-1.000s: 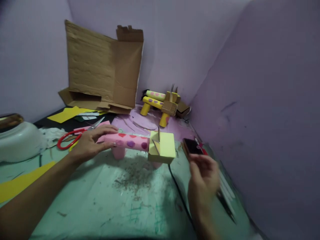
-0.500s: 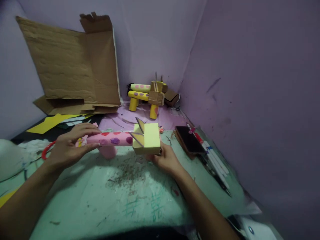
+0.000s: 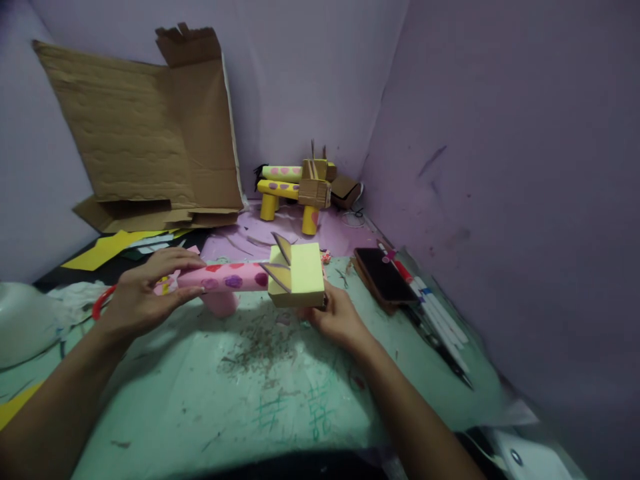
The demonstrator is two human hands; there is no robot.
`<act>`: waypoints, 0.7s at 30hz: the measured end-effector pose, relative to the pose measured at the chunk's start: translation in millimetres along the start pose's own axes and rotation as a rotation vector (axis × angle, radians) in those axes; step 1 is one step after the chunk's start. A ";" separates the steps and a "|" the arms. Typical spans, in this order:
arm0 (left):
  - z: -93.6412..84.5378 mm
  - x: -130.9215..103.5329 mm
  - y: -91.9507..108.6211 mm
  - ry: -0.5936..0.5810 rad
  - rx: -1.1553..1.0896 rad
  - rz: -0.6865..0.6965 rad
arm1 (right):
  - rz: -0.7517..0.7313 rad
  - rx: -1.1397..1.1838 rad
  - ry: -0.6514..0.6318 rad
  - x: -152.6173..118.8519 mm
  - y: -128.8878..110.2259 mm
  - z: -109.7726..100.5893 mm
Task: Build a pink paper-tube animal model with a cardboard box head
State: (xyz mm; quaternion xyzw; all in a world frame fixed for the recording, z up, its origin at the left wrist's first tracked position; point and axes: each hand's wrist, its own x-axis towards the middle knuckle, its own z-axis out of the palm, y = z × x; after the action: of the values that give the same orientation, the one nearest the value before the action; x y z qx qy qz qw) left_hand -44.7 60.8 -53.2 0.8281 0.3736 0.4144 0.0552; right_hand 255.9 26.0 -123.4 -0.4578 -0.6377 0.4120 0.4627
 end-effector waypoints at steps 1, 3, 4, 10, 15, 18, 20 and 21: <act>0.0 -0.1 -0.1 0.002 -0.001 -0.004 | 0.001 0.000 0.001 0.0 0.4 0.1; -0.2 -0.1 0.1 0.003 -0.001 -0.009 | 0.005 0.000 0.001 -0.1 1.4 0.4; -0.4 -0.1 0.4 0.001 -0.002 -0.009 | 0.006 0.002 0.002 0.0 2.0 0.4; -0.6 -0.2 0.8 -0.004 -0.006 -0.014 | -0.014 0.021 0.000 -0.2 2.9 0.0; 0.3 0.0 -0.3 0.002 -0.008 -0.011 | -0.006 0.009 0.004 -1.0 1.3 0.1; 0.0 0.4 0.6 -0.007 -0.005 -0.016 | -0.004 0.002 0.007 -1.2 0.1 0.2; -0.4 0.6 1.7 -0.006 -0.001 -0.017 | -0.004 0.001 0.006 -1.2 -0.6 0.2; -0.5 0.7 2.1 -0.005 0.001 -0.019 | -0.004 0.002 0.005 -1.1 -0.9 0.2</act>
State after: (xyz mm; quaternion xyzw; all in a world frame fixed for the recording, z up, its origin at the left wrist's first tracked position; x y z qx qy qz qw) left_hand -43.6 59.6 -51.6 0.8256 0.3817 0.4114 0.0596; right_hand 255.7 24.7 -122.9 -0.4569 -0.6371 0.4106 0.4656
